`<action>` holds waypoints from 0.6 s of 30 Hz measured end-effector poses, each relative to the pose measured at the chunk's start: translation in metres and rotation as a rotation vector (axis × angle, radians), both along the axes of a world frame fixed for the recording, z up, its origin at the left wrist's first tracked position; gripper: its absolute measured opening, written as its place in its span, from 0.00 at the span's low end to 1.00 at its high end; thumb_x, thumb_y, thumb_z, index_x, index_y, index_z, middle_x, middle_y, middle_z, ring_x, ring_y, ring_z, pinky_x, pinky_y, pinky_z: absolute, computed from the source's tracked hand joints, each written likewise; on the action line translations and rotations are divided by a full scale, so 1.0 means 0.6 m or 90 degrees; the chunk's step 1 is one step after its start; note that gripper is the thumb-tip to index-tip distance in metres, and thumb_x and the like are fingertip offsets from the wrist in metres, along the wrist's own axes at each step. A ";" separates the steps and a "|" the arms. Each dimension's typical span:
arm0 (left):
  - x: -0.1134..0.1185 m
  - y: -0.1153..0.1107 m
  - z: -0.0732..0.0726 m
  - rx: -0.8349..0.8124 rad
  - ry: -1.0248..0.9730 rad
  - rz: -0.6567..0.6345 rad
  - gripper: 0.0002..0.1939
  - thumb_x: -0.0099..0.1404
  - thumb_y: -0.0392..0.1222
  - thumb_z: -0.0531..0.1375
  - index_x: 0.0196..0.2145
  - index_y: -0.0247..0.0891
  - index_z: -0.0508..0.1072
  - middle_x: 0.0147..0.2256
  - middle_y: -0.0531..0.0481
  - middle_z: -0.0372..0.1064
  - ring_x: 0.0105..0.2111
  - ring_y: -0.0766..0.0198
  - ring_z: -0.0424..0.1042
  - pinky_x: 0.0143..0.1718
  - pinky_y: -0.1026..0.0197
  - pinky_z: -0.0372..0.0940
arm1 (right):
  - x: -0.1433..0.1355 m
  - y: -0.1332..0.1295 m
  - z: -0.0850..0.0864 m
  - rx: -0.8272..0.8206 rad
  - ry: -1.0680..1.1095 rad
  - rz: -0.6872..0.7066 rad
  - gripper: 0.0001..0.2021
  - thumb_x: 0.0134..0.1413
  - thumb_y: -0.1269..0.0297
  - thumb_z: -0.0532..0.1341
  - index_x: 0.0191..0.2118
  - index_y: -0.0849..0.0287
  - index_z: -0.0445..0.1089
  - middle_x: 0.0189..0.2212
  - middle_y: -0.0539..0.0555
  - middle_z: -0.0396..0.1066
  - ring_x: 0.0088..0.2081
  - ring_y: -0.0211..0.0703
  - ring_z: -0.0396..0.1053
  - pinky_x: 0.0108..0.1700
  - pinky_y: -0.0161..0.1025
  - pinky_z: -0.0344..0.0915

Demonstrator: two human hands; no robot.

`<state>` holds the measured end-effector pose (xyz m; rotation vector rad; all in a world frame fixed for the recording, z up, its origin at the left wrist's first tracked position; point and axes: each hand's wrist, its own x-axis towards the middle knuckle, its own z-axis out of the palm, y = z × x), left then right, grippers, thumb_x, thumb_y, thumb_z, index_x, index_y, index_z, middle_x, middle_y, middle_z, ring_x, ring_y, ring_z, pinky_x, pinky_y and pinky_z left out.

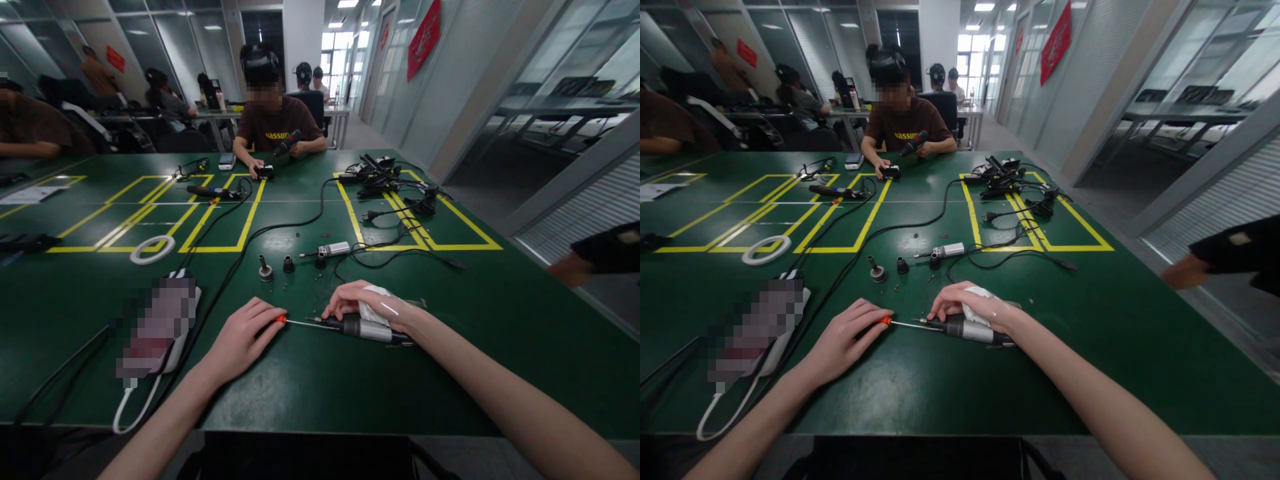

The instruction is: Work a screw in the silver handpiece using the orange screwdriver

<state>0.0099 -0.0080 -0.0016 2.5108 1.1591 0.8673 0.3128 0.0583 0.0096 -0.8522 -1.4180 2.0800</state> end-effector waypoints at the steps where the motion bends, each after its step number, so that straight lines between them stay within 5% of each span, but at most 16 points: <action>1: 0.001 0.000 0.001 -0.007 0.000 0.002 0.14 0.80 0.43 0.55 0.50 0.38 0.80 0.41 0.44 0.80 0.40 0.57 0.75 0.43 0.56 0.73 | 0.000 0.000 0.000 0.001 -0.001 0.000 0.19 0.57 0.49 0.71 0.33 0.65 0.81 0.36 0.60 0.81 0.40 0.44 0.75 0.52 0.42 0.69; 18: 0.000 0.002 -0.003 0.013 0.018 -0.008 0.14 0.81 0.44 0.55 0.51 0.38 0.79 0.41 0.43 0.79 0.40 0.57 0.76 0.43 0.56 0.73 | 0.000 -0.003 0.005 0.010 0.002 -0.002 0.21 0.56 0.47 0.71 0.31 0.65 0.81 0.32 0.58 0.80 0.43 0.48 0.77 0.55 0.44 0.68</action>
